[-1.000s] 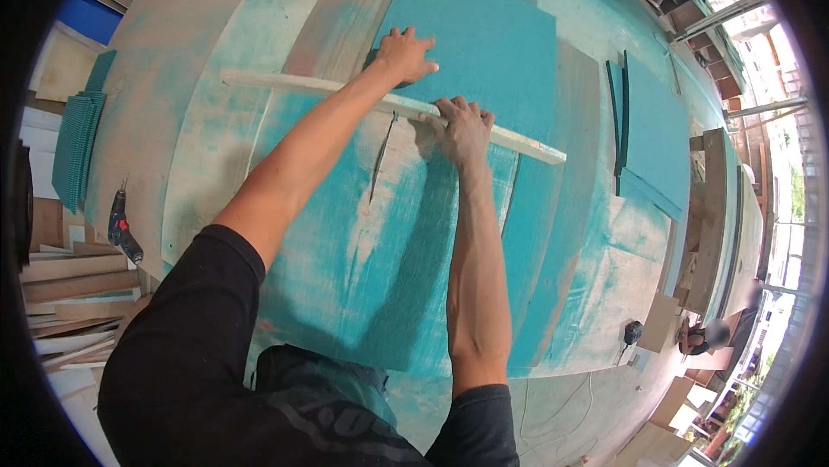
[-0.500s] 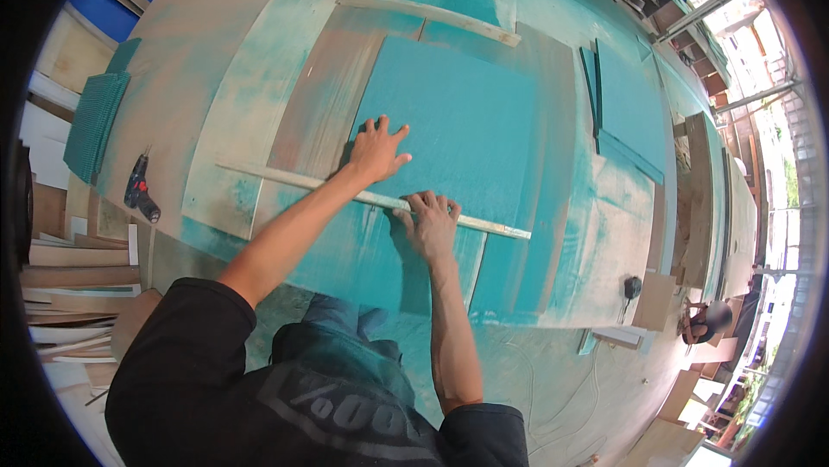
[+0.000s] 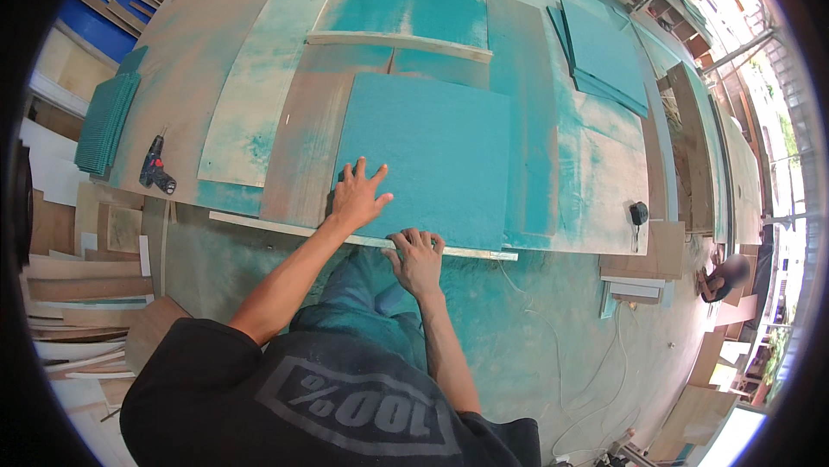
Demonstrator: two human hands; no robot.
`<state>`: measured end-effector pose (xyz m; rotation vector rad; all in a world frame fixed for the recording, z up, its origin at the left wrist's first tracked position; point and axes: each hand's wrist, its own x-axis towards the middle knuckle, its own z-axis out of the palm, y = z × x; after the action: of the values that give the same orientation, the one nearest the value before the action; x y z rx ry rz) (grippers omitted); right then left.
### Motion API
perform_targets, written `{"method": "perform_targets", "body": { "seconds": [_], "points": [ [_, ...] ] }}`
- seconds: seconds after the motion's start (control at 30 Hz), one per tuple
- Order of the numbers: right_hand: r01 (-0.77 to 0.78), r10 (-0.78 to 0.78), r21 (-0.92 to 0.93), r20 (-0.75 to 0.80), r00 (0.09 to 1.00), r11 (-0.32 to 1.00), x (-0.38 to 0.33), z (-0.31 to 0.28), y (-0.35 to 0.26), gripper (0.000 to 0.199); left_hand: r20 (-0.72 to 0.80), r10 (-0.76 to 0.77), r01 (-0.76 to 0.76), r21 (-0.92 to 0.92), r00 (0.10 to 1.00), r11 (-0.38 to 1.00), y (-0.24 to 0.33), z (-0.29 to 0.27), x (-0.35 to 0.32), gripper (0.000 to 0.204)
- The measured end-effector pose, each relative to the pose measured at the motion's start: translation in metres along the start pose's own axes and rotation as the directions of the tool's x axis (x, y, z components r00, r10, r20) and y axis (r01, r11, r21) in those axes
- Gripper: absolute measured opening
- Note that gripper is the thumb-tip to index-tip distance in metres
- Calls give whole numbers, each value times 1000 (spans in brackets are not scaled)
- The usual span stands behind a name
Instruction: The person uses a straightedge and a utility knife to cut a teal foam sheet on a workbench. They repeatedly score the foam along the straightedge, flip the sheet, and continue cutting until the piece separates. The person then stacks the cut pieces and measures one with a tape measure.
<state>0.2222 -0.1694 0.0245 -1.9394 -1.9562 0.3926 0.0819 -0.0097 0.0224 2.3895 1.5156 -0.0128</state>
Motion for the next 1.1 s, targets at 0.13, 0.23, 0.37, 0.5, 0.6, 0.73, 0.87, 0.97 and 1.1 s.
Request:
{"method": "perform_targets", "body": {
  "seconds": [0.13,0.23,0.37,0.5,0.6,0.73,0.87,0.97,1.1],
  "points": [
    [-2,2,6,2,1000,1000,-11,0,-3,29,4,3,-3,14,1000,1000,1,4,-9,69],
    [-12,12,-15,20,1000,1000,-22,2,-5,29,25,15,-15,17,1000,1000,2,3,-18,69],
    [-8,7,10,22,1000,1000,-30,1,-8,28,-37,37,-36,32,999,999,2,11,-29,68],
    [-3,3,1,27,1000,1000,-30,1,-9,27,-105,53,-48,46,993,998,0,20,-37,68],
    [1,-1,0,41,999,1000,-33,-1,-10,27,-94,62,-59,39,994,998,2,17,-39,67],
    [0,1,-2,31,1000,1000,-37,-4,-15,28,-136,68,-64,38,988,997,-1,24,-46,67],
    [-83,74,147,67,995,986,-30,-15,-7,37,-154,-1,-6,-45,988,999,-6,13,-48,69],
    [-274,309,211,-156,938,938,-25,-20,49,50,-161,-217,182,-204,963,962,-19,-10,-43,70],
    [-724,635,-362,-349,689,587,-38,-41,128,82,-55,-333,306,-276,941,911,-39,-18,-33,68]
  ]
}}
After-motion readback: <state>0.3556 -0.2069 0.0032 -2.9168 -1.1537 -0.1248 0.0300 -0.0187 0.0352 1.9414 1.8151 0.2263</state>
